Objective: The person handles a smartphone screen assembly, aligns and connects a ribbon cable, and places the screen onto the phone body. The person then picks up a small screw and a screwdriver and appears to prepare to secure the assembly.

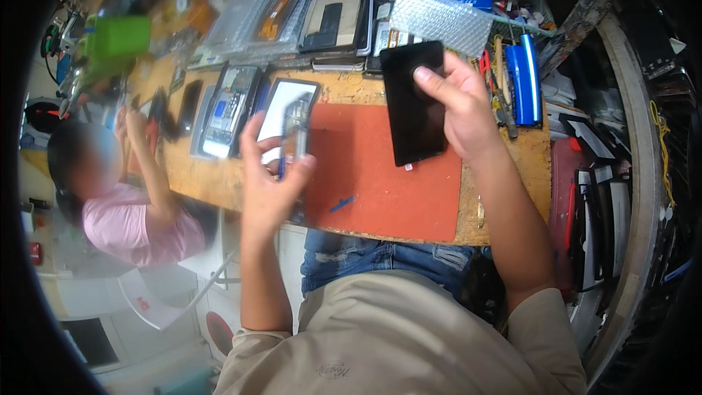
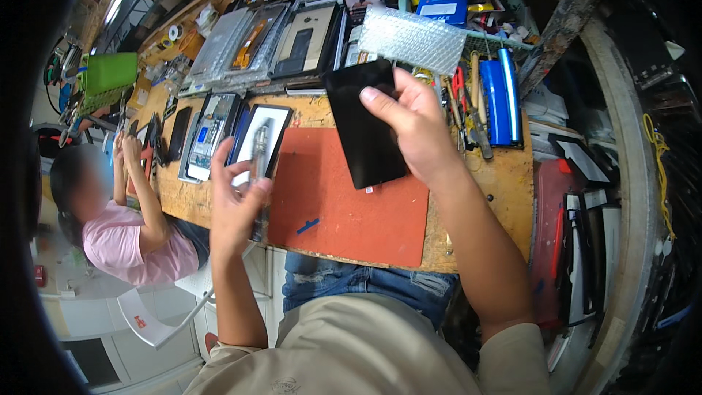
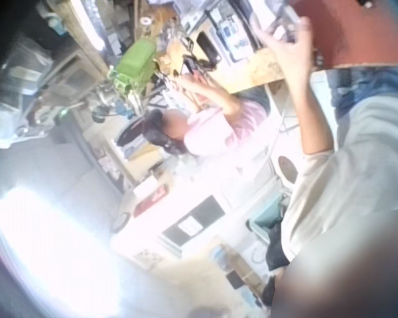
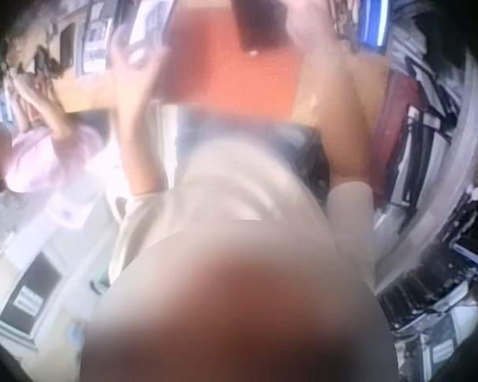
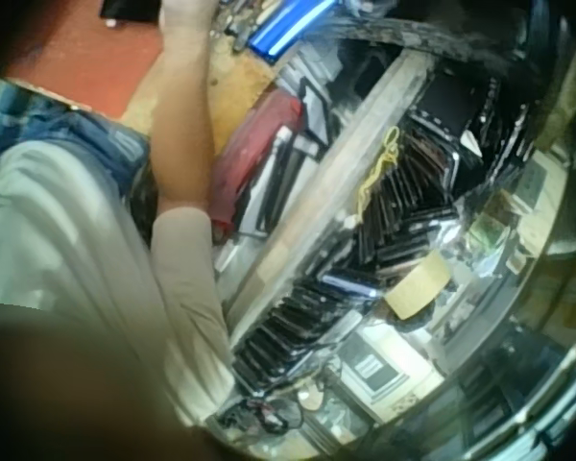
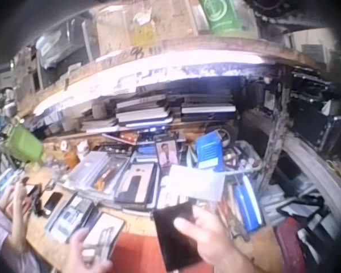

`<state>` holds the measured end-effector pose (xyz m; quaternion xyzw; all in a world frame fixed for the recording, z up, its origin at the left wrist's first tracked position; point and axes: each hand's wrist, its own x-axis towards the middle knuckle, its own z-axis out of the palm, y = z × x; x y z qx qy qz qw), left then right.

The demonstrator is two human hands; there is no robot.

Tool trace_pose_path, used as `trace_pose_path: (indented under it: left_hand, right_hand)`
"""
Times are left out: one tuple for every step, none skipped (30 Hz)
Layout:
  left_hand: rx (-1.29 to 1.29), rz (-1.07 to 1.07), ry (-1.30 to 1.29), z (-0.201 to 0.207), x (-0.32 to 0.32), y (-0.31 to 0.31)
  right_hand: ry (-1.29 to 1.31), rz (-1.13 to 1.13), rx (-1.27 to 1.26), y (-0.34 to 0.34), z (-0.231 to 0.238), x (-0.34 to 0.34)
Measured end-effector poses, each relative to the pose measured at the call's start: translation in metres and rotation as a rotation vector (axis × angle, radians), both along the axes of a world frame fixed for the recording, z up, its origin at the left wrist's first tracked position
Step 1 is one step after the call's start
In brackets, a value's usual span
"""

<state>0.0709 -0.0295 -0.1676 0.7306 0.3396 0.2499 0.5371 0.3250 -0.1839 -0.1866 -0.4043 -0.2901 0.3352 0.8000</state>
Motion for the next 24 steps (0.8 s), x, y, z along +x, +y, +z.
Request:
trace_pose_path:
  left_hand:
    - [0.043,-0.046,0.028,-0.003,0.000,-0.014]
    - [0.077,-0.047,0.138,-0.008,0.005,-0.026]
    - [0.354,-0.097,0.246,-0.010,0.006,-0.036]
    - [0.632,-0.148,0.351,-0.013,0.007,-0.045]
    - [0.576,-0.144,0.394,-0.017,0.008,-0.054]
    - [0.514,-0.142,0.430,-0.019,0.008,-0.061]
    - [0.546,-0.123,0.386,-0.021,0.007,-0.064]
    - [0.440,-0.086,0.324,-0.022,0.006,-0.064]
    - [0.320,-0.056,0.250,-0.023,0.004,-0.063]
    - [0.195,-0.023,0.166,-0.025,0.002,-0.063]
    - [-0.078,-0.043,-0.034,-0.027,-0.002,-0.065]
    - [-0.092,-0.032,-0.058,-0.030,-0.003,-0.065]
    - [-0.109,-0.035,-0.119,-0.033,-0.004,-0.066]
    - [-0.157,-0.028,-0.183,-0.036,-0.004,-0.068]
    - [-0.190,0.046,-0.216,-0.040,-0.005,-0.073]
    - [-0.128,0.069,-0.226,-0.044,-0.004,-0.080]
    - [-0.097,0.110,-0.237,-0.047,-0.003,-0.088]
    - [-0.066,0.153,-0.248,-0.050,-0.004,-0.097]
    - [-0.111,0.088,-0.279,-0.051,-0.006,-0.107]
    - [-0.149,0.022,-0.223,-0.051,-0.010,-0.117]
    - [-0.175,-0.049,-0.121,-0.047,-0.017,-0.127]
    - [-0.241,-0.144,-0.079,-0.044,-0.022,-0.133]
    - [-0.154,-0.188,-0.003,-0.043,-0.024,-0.133]
    - [-0.083,-0.251,0.015,-0.041,-0.025,-0.132]
  right_hand:
    - [0.012,-0.020,0.021,0.000,0.000,0.001]
    - [0.022,-0.043,0.043,0.000,0.000,0.002]
    - [0.040,-0.036,0.044,-0.001,0.001,0.004]
    - [0.050,-0.060,0.043,-0.001,0.001,0.005]
    - [0.061,-0.083,0.049,-0.001,0.002,0.005]
    - [0.071,-0.103,0.056,-0.001,0.002,0.005]
    - [0.075,-0.104,0.051,-0.001,0.003,0.006]
    - [0.084,-0.107,0.059,-0.001,0.003,0.005]
    - [0.092,-0.110,0.067,-0.001,0.004,0.005]
    - [0.099,-0.115,0.074,-0.001,0.004,0.005]
    - [0.102,-0.118,0.074,-0.001,0.005,0.005]
    - [0.107,-0.121,0.076,-0.001,0.005,0.005]
    - [0.113,-0.126,0.079,-0.002,0.005,0.005]
    - [0.111,-0.131,0.079,-0.002,0.005,0.005]
    - [0.108,-0.136,0.079,-0.002,0.006,0.006]
    - [0.104,-0.144,0.079,-0.003,0.006,0.007]
    - [0.102,-0.154,0.083,-0.003,0.006,0.007]
    - [0.100,-0.162,0.086,-0.004,0.006,0.008]
    - [0.093,-0.173,0.082,-0.004,0.006,0.008]
    - [0.096,-0.173,0.088,-0.004,0.006,0.008]
    - [0.096,-0.177,0.085,-0.004,0.006,0.009]
    - [0.090,-0.186,0.081,-0.004,0.006,0.009]
    - [0.095,-0.190,0.078,-0.004,0.007,0.009]
    - [0.094,-0.197,0.072,-0.005,0.007,0.008]
